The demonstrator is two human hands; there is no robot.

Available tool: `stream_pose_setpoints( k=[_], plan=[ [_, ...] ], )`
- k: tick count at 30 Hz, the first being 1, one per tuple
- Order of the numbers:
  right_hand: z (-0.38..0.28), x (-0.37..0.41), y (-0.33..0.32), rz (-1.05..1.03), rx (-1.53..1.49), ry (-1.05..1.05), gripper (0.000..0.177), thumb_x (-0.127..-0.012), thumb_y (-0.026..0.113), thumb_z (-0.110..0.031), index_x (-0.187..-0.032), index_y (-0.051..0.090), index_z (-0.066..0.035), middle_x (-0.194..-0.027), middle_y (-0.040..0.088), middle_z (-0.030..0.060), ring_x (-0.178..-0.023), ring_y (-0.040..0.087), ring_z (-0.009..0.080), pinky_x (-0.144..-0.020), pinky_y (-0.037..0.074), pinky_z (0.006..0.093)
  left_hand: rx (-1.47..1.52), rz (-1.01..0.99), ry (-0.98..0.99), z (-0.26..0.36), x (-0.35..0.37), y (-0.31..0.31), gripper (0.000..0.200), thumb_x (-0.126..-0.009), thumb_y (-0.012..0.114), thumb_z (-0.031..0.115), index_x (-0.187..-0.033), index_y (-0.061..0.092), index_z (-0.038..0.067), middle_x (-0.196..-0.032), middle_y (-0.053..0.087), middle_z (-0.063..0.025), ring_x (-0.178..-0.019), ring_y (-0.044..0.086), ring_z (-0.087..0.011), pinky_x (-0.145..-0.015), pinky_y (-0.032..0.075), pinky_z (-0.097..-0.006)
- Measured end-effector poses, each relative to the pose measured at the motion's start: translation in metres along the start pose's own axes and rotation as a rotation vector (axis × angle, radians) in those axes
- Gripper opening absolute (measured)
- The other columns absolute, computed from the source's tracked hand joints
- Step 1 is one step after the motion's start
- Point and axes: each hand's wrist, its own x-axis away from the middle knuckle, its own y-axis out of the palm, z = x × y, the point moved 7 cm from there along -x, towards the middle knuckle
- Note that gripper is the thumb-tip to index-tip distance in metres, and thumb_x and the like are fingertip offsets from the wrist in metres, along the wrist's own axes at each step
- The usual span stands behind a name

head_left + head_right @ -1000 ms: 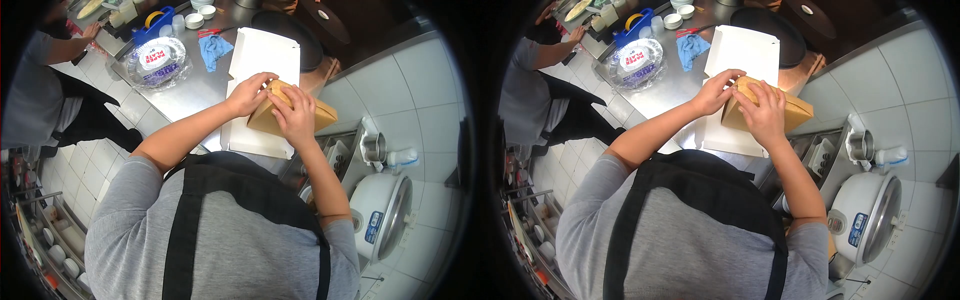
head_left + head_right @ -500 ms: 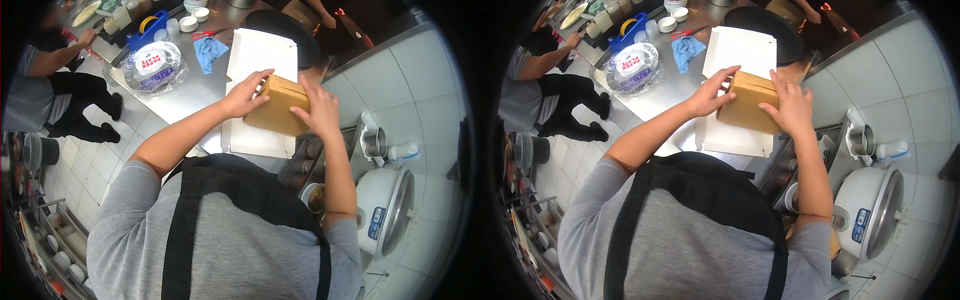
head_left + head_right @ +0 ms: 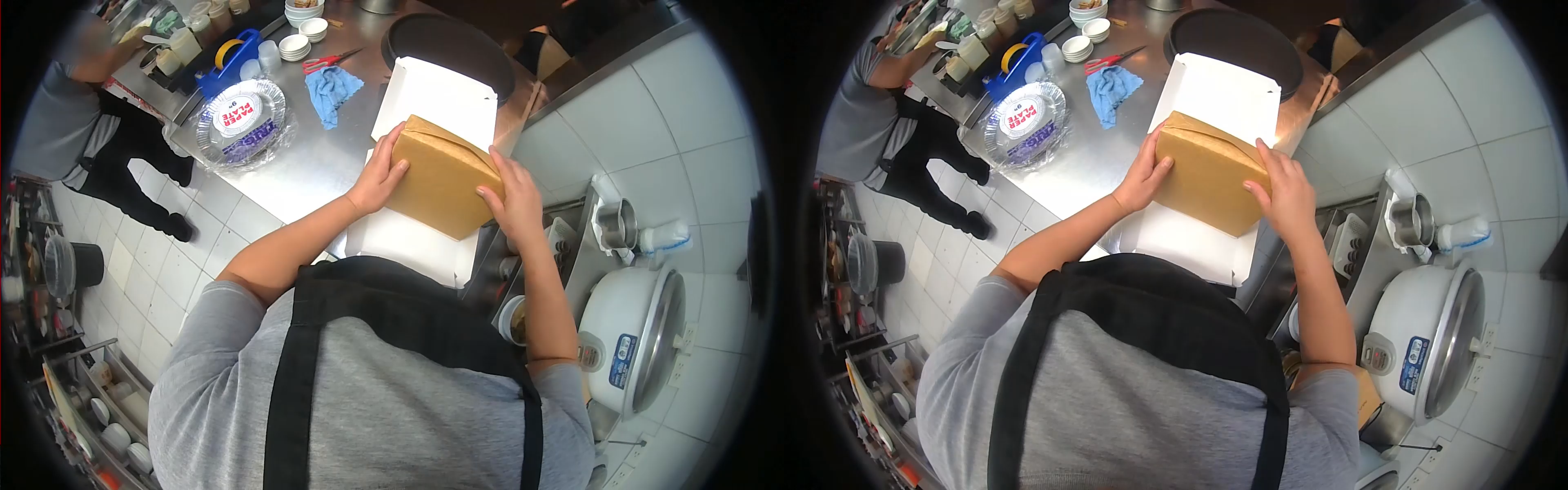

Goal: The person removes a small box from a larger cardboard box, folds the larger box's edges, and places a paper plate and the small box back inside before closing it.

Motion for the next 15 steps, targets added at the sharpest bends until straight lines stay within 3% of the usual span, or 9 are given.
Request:
stream_pose_setpoints(
  k=[6, 9, 10, 13, 15],
  plan=[
    [-0.017, 0.015, -0.003, 0.059, 0.131, -0.103, 0.062, -0.078, 0.072, -0.022, -0.137, 0.053, -0.024, -0.122, 0.060, 0.0049, -0.102, 0.058, 0.0253, -0.089, 0.045, 0.0384, 0.221, -0.035, -0.061, -0.013, 0.010, -0.005, 0.071, -0.088, 0.064, 0.011, -0.148, 0.026, 0.008, -0.142, 0.040, -0.0199, -0.132, 0.041, -0.0347, -0.110, 0.033, -0.0407],
    [-0.025, 0.020, -0.006, 0.031, 0.126, -0.161, 0.061, -0.079, 0.071, -0.021, -0.136, 0.054, -0.029, -0.121, 0.059, 0.0046, -0.097, 0.059, 0.0249, -0.086, 0.046, 0.0381, -0.160, -0.149, 0.252, 0.047, -0.020, -0.027, 0.081, -0.083, 0.072, 0.017, -0.148, 0.025, 0.005, -0.146, 0.039, -0.0177, -0.132, 0.043, -0.0314, -0.110, 0.034, -0.0398],
    [-0.027, 0.021, -0.007, -0.001, 0.126, -0.150, 0.061, -0.079, 0.071, -0.021, -0.136, 0.053, -0.030, -0.120, 0.059, 0.0046, -0.096, 0.059, 0.0248, -0.085, 0.047, 0.0378, -0.193, -0.192, 0.331, 0.072, -0.033, -0.026, 0.076, -0.080, 0.074, 0.023, -0.145, 0.037, 0.009, -0.142, 0.046, -0.0145, -0.129, 0.046, -0.0324, -0.109, 0.037, -0.0401],
    [-0.032, 0.021, -0.011, -0.075, 0.118, -0.131, 0.060, -0.080, 0.070, -0.021, -0.136, 0.053, -0.033, -0.118, 0.059, 0.0043, -0.092, 0.059, 0.0245, -0.083, 0.048, 0.0371, -0.379, -0.517, 0.406, 0.073, -0.041, -0.010, 0.068, -0.080, 0.074, 0.028, -0.140, 0.047, 0.012, -0.134, 0.055, -0.0119, -0.125, 0.049, -0.0341, -0.106, 0.039, -0.0415],
    [-0.032, 0.021, -0.011, -0.091, 0.090, -0.128, 0.059, -0.081, 0.069, -0.020, -0.136, 0.053, -0.034, -0.117, 0.059, 0.0040, -0.089, 0.059, 0.0246, -0.081, 0.048, 0.0367, -0.319, -0.487, 0.378, 0.075, -0.039, -0.011, 0.057, -0.080, 0.071, 0.029, -0.134, 0.056, 0.016, -0.128, 0.059, -0.0092, -0.117, 0.053, -0.0335, -0.102, 0.042, -0.0426]
  ],
)
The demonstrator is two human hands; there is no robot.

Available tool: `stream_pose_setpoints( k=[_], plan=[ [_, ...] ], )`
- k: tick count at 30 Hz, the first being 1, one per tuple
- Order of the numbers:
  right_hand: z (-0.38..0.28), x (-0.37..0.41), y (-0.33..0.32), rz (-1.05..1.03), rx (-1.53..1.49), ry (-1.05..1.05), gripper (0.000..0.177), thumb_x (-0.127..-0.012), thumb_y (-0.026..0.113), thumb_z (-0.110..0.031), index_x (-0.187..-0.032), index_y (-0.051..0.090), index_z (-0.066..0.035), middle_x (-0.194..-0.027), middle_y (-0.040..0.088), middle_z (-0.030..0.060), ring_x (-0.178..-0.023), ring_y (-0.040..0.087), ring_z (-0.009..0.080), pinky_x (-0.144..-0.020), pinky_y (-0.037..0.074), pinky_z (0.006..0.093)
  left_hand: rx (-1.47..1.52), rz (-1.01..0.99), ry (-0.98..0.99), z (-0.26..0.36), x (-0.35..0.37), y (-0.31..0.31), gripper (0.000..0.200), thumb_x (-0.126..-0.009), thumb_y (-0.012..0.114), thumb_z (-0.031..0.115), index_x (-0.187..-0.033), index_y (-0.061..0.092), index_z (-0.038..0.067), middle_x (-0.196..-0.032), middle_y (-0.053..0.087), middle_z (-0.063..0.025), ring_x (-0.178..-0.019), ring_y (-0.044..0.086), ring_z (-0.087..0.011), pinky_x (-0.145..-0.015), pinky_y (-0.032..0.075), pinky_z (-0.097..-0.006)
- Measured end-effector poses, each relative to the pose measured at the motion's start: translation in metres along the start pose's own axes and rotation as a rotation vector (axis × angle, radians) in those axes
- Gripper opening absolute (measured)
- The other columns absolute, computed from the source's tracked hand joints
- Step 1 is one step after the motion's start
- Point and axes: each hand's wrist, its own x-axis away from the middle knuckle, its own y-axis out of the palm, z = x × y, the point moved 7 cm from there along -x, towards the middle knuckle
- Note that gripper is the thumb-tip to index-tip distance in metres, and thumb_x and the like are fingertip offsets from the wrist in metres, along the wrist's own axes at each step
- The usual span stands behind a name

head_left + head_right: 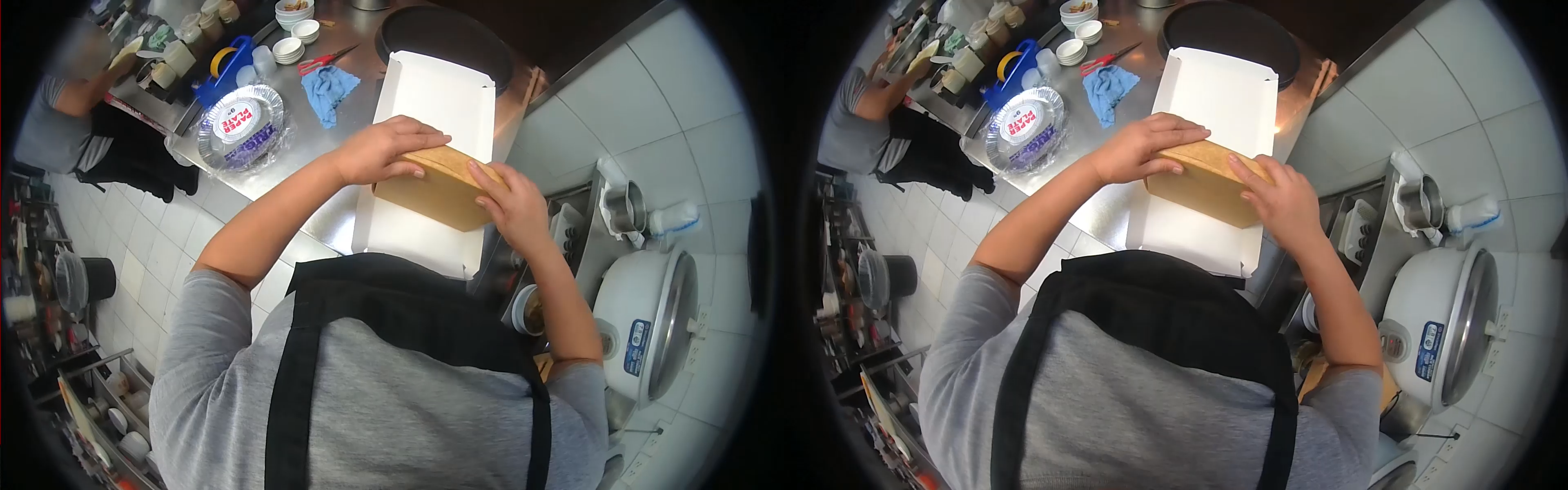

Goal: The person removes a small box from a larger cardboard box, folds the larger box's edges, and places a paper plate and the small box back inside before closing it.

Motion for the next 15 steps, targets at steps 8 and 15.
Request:
stream_pose_setpoints(
  k=[8, 15],
  plan=[
    [-0.015, -0.024, 0.000, 0.015, 0.028, -0.045, 0.054, -0.083, 0.067, -0.023, -0.135, 0.055, -0.033, -0.119, 0.060, 0.0030, -0.094, 0.062, 0.0205, -0.081, 0.050, 0.0360, -0.074, 0.106, 0.040, 0.010, 0.000, 0.002, 0.043, -0.078, 0.072, 0.013, -0.120, 0.068, 0.020, -0.127, 0.061, -0.0060, -0.107, 0.056, -0.0290, -0.097, 0.046, -0.0395],
    [0.001, 0.003, -0.008, 0.244, -0.073, -0.106, 0.039, -0.079, 0.070, -0.015, -0.118, 0.066, -0.012, -0.119, 0.065, 0.0056, -0.104, 0.063, 0.0232, -0.087, 0.051, 0.0353, -0.014, 0.187, 0.099, 0.011, 0.006, -0.006, 0.032, -0.076, 0.074, 0.012, -0.108, 0.070, 0.010, -0.119, 0.066, -0.0069, -0.105, 0.061, -0.0282, -0.093, 0.049, -0.0401]
  ],
)
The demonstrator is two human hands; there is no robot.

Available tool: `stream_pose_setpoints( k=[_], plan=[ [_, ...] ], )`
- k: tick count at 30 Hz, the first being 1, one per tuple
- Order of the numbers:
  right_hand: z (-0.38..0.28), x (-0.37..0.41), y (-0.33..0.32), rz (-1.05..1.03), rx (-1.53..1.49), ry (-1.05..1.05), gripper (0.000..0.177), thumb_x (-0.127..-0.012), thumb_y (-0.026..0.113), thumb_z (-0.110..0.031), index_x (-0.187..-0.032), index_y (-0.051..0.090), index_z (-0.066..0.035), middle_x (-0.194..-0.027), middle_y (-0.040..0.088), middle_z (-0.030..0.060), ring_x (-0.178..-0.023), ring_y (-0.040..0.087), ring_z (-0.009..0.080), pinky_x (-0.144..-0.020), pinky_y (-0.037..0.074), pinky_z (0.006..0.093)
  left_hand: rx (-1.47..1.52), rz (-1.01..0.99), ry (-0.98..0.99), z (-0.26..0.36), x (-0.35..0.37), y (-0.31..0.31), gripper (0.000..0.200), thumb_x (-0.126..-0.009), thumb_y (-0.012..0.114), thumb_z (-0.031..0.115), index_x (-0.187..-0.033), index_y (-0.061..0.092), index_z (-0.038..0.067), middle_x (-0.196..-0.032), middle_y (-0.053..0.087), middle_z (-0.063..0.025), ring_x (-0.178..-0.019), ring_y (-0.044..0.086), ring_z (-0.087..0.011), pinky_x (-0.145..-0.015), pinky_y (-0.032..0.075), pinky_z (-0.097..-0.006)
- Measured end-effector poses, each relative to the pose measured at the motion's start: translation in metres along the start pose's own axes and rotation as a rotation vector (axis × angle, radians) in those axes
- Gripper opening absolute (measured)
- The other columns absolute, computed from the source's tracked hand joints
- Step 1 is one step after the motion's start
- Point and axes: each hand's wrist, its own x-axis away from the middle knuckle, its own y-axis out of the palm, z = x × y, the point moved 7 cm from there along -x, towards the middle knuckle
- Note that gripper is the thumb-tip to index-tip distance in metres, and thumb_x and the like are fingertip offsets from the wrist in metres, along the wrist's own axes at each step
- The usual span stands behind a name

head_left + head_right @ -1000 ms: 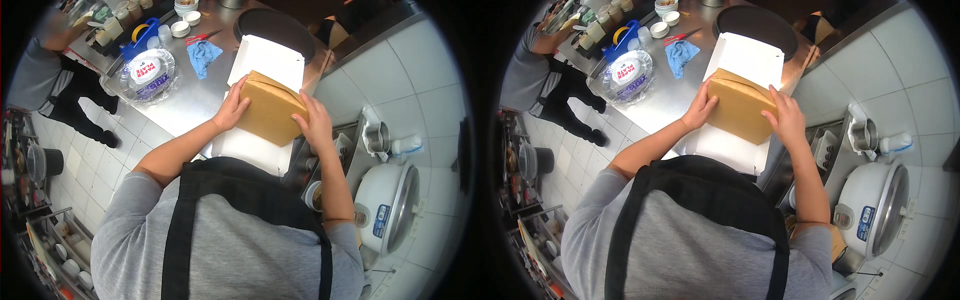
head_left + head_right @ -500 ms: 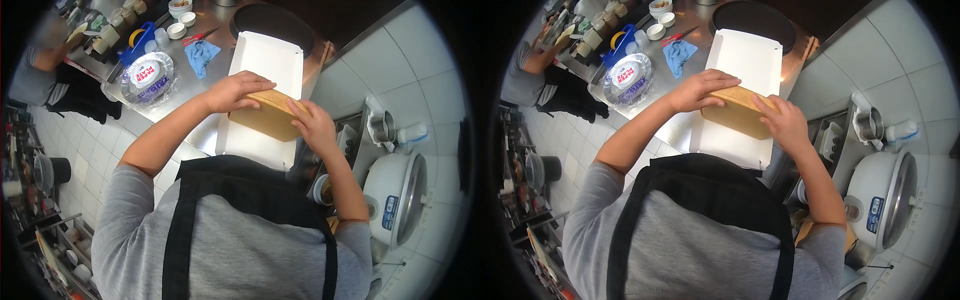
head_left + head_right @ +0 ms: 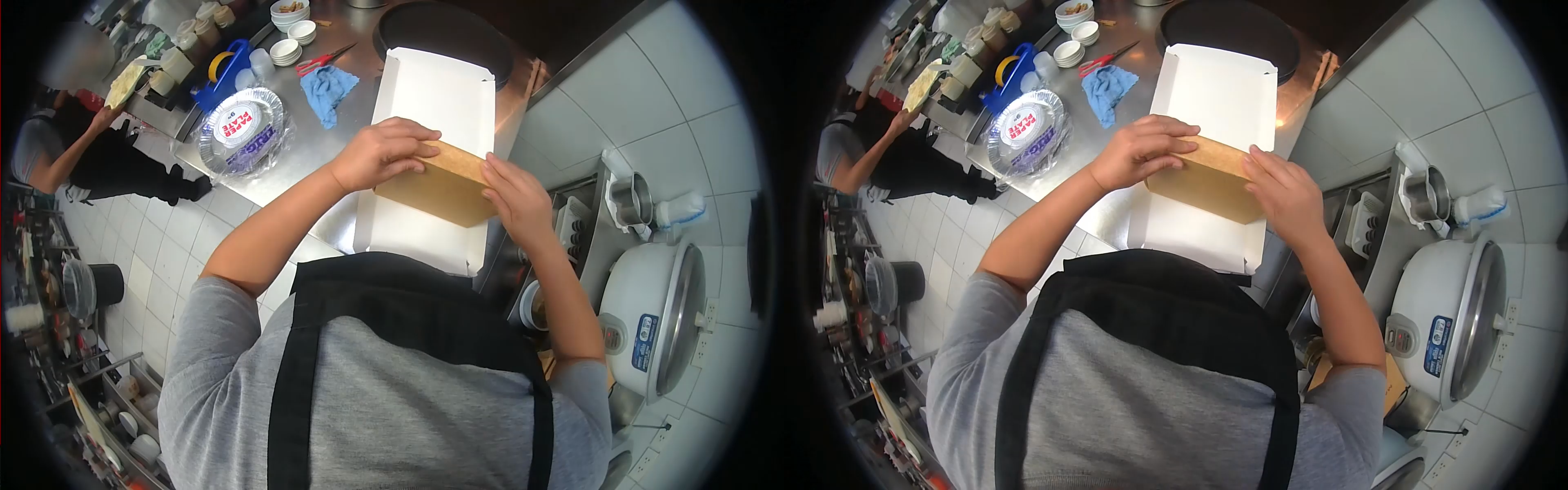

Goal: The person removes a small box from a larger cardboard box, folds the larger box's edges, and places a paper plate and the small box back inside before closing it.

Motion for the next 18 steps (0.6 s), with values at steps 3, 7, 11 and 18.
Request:
stream_pose_setpoints(
  k=[3, 7, 11, 18],
  plan=[
    [-0.007, 0.000, -0.006, 0.075, 0.033, 0.007, 0.036, -0.076, 0.071, -0.008, -0.111, 0.066, -0.004, -0.117, 0.066, 0.0079, -0.108, 0.063, 0.0253, -0.091, 0.051, 0.0358, -0.063, 0.035, 0.031, 0.005, -0.004, -0.001, 0.028, -0.075, 0.076, 0.013, -0.101, 0.070, 0.007, -0.113, 0.068, -0.0079, -0.104, 0.063, -0.0277, -0.092, 0.050, -0.0393],
    [-0.023, -0.022, 0.014, 0.074, -0.025, 0.039, 0.035, -0.073, 0.071, -0.004, -0.108, 0.066, -0.004, -0.114, 0.066, 0.0086, -0.105, 0.063, 0.0263, -0.091, 0.051, 0.0366, -0.208, 0.082, 0.082, 0.018, -0.009, 0.011, 0.029, -0.072, 0.078, 0.014, -0.099, 0.069, 0.007, -0.105, 0.069, -0.0080, -0.100, 0.064, -0.0272, -0.089, 0.051, -0.0381],
    [-0.026, -0.025, 0.018, 0.118, -0.072, 0.059, 0.035, -0.072, 0.073, -0.004, -0.107, 0.067, -0.005, -0.111, 0.066, 0.0079, -0.104, 0.062, 0.0259, -0.089, 0.051, 0.0367, -0.109, -0.030, -0.104, 0.007, -0.013, 0.004, 0.029, -0.074, 0.078, 0.018, -0.099, 0.069, 0.006, -0.101, 0.069, -0.0096, -0.093, 0.065, -0.0266, -0.081, 0.052, -0.0363],
    [0.003, -0.026, 0.017, 0.049, -0.397, 0.465, 0.023, -0.085, 0.067, -0.020, -0.103, 0.069, -0.006, -0.103, 0.068, 0.0103, -0.097, 0.065, 0.0286, -0.084, 0.051, 0.0363, 0.049, -0.127, -0.660, -0.016, -0.020, 0.014, 0.023, -0.083, 0.070, 0.022, -0.098, 0.072, 0.005, -0.085, 0.071, -0.0105, -0.075, 0.067, -0.0192, -0.071, 0.052, -0.0313]
  ],
)
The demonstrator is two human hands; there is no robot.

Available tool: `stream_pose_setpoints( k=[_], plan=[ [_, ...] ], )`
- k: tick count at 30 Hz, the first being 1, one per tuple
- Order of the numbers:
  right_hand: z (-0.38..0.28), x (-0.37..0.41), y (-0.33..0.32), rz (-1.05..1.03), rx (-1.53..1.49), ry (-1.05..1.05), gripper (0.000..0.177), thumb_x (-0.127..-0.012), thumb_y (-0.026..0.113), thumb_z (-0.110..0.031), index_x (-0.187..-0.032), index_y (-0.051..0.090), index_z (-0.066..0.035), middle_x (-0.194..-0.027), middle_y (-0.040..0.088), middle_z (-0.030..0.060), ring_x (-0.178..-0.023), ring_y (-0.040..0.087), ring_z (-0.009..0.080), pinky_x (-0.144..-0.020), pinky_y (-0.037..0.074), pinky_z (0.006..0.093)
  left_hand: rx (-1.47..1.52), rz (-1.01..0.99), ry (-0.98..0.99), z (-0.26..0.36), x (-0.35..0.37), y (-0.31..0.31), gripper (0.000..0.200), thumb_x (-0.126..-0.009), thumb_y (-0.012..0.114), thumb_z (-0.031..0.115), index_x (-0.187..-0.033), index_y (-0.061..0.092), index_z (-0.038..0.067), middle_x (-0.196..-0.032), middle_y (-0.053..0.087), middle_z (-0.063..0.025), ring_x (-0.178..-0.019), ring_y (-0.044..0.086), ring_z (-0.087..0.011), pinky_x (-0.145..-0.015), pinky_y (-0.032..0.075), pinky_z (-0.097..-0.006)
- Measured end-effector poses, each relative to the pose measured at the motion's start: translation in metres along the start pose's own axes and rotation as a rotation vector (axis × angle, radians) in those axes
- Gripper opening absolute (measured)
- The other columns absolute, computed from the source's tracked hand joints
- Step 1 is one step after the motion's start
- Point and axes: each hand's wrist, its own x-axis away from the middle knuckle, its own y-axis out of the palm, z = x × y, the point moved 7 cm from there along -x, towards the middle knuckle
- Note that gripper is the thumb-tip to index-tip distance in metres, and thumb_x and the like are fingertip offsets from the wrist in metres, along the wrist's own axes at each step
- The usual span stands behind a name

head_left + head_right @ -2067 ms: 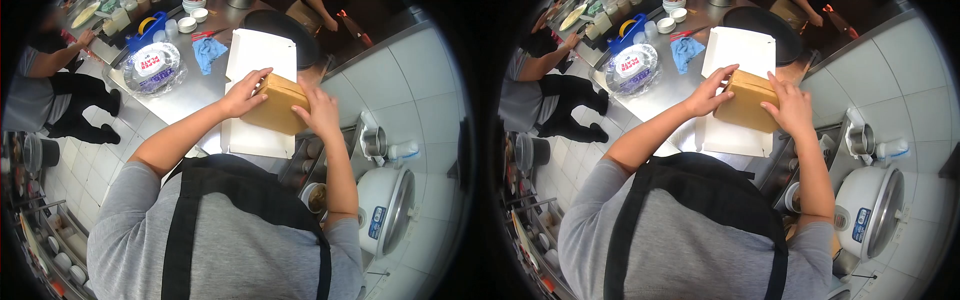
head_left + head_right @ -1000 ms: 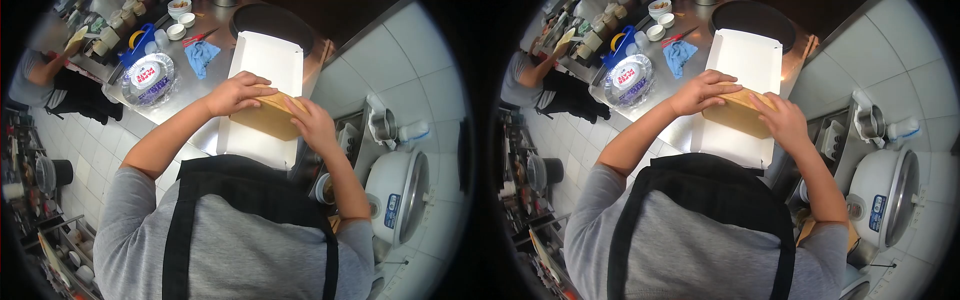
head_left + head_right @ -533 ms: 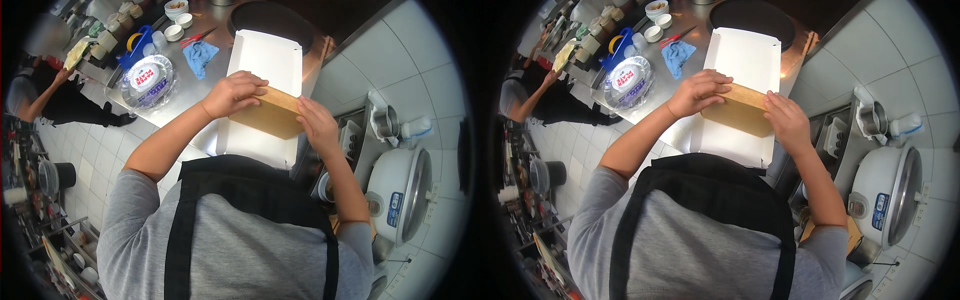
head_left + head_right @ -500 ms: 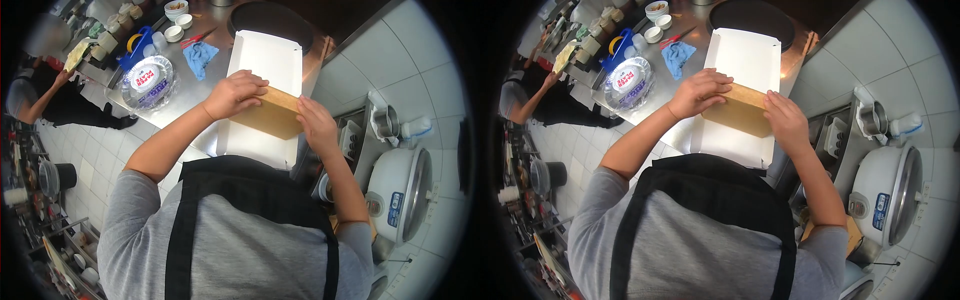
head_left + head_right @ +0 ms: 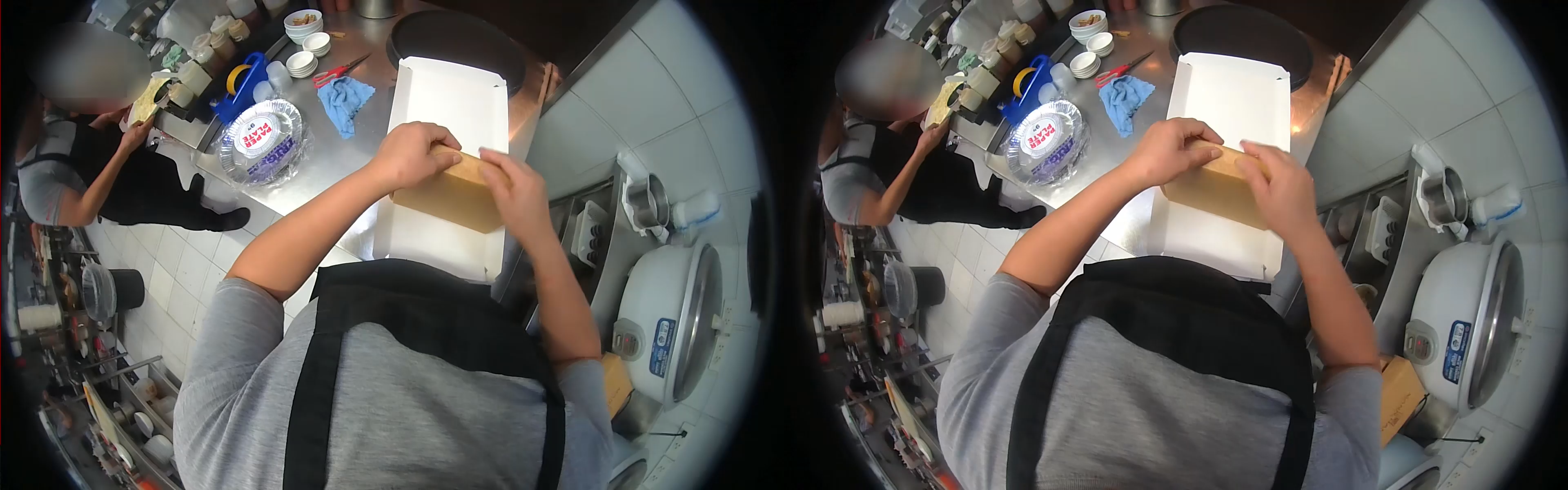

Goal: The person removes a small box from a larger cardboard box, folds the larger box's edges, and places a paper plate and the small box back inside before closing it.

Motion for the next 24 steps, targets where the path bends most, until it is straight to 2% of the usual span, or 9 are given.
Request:
stream_pose_setpoints(
  k=[3, 6, 12, 15, 18, 21, 24],
  plan=[
    [0.014, -0.011, 0.009, -0.121, 0.168, 0.096, 0.026, -0.088, 0.062, -0.029, -0.101, 0.070, -0.007, -0.099, 0.069, 0.0112, -0.091, 0.065, 0.0303, -0.080, 0.051, 0.0382, 0.018, -0.022, -0.089, -0.004, -0.006, 0.001, 0.021, -0.083, 0.071, 0.022, -0.097, 0.072, 0.006, -0.081, 0.071, -0.0091, -0.071, 0.067, -0.0172, -0.069, 0.052, -0.0307],
    [0.017, -0.015, 0.010, -0.138, 0.140, 0.159, 0.023, -0.087, 0.063, -0.029, -0.097, 0.071, -0.010, -0.097, 0.069, 0.0096, -0.087, 0.065, 0.0304, -0.077, 0.051, 0.0400, -0.042, -0.027, -0.120, -0.003, -0.008, 0.001, 0.020, -0.083, 0.071, 0.022, -0.096, 0.073, 0.007, -0.081, 0.072, -0.0079, -0.070, 0.068, -0.0163, -0.069, 0.052, -0.0298],
    [0.023, -0.026, 0.018, -0.188, 0.077, 0.238, 0.020, -0.085, 0.064, -0.026, -0.089, 0.070, -0.008, -0.089, 0.068, 0.0103, -0.084, 0.065, 0.0301, -0.073, 0.050, 0.0390, -0.147, -0.011, -0.136, -0.004, -0.012, 0.003, 0.020, -0.082, 0.069, 0.029, -0.093, 0.075, 0.013, -0.078, 0.072, -0.0062, -0.073, 0.069, -0.0184, -0.070, 0.053, -0.0309],
    [0.022, -0.031, 0.024, -0.099, 0.074, 0.084, 0.020, -0.084, 0.065, -0.026, -0.087, 0.069, -0.006, -0.087, 0.068, 0.0113, -0.083, 0.065, 0.0301, -0.072, 0.050, 0.0383, -0.262, 0.058, -0.104, -0.018, -0.017, 0.008, 0.021, -0.081, 0.065, 0.036, -0.089, 0.075, 0.019, -0.080, 0.072, -0.0060, -0.078, 0.070, -0.0234, -0.074, 0.053, -0.0351],
    [0.019, -0.031, 0.029, -0.123, 0.100, 0.111, 0.018, -0.084, 0.065, -0.024, -0.085, 0.069, -0.006, -0.085, 0.067, 0.0112, -0.077, 0.064, 0.0301, -0.070, 0.050, 0.0373, -0.244, 0.102, -0.069, -0.009, -0.012, 0.004, 0.016, -0.078, 0.065, 0.029, -0.082, 0.075, 0.018, -0.081, 0.072, -0.0033, -0.078, 0.068, -0.0227, -0.080, 0.047, -0.0402],
    [0.018, -0.032, 0.027, -0.105, 0.088, 0.118, 0.018, -0.084, 0.066, -0.024, -0.083, 0.068, -0.006, -0.083, 0.067, 0.0099, -0.073, 0.064, 0.0289, -0.067, 0.049, 0.0369, -0.259, 0.113, -0.078, -0.004, -0.008, 0.001, 0.016, -0.077, 0.065, 0.029, -0.082, 0.075, 0.017, -0.081, 0.072, -0.0031, -0.079, 0.068, -0.0229, -0.081, 0.046, -0.0401],
    [0.024, -0.023, 0.015, -0.069, 0.077, 0.140, 0.017, -0.084, 0.066, -0.024, -0.082, 0.069, -0.007, -0.080, 0.066, 0.0074, -0.072, 0.063, 0.0264, -0.066, 0.048, 0.0360, -0.182, 0.206, -0.053, -0.021, -0.005, -0.004, 0.018, -0.077, 0.066, 0.030, -0.082, 0.074, 0.015, -0.079, 0.071, -0.0067, -0.075, 0.067, -0.0257, -0.076, 0.049, -0.0398]
  ],
)
